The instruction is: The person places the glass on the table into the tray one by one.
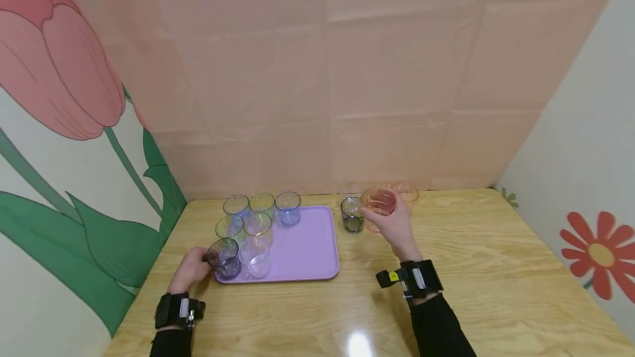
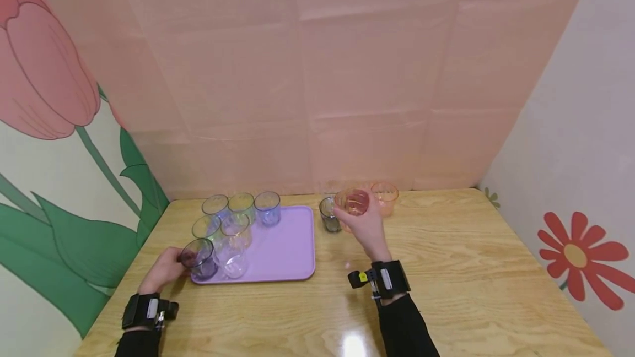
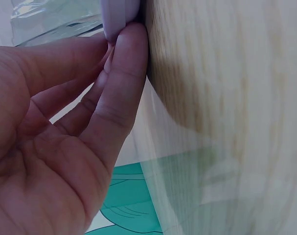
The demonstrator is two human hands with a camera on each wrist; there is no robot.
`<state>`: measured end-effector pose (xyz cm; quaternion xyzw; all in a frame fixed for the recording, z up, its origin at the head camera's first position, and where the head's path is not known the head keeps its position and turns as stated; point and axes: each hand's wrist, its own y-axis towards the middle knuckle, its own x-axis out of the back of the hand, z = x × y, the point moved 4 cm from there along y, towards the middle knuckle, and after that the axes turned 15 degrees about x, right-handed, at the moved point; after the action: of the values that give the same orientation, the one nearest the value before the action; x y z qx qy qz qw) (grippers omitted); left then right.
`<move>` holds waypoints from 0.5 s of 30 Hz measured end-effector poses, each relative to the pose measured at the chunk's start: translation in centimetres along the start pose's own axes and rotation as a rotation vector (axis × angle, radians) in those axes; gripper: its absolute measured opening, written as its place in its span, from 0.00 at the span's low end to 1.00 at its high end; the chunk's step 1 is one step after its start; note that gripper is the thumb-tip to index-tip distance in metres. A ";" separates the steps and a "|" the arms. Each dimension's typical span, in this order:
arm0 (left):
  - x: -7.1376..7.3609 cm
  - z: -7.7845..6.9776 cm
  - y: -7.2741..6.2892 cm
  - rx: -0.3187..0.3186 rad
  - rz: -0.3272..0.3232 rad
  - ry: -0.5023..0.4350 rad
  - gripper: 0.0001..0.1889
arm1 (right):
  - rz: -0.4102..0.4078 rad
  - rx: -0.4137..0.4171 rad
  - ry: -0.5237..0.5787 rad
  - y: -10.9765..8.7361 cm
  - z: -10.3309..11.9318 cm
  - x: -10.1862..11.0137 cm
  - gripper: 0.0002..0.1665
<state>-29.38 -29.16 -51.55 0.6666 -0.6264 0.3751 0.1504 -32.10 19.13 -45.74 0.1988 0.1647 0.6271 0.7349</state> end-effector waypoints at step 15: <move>-0.1 -0.2 -0.1 -0.029 -0.001 -0.022 0.13 | 0.158 0.007 0.076 -1.1 0.8 -5.9 0.42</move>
<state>-29.32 -28.91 -51.45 0.6685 -0.6332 0.3587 0.1534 -31.72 13.13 -45.66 0.1898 0.1782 0.6896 0.6758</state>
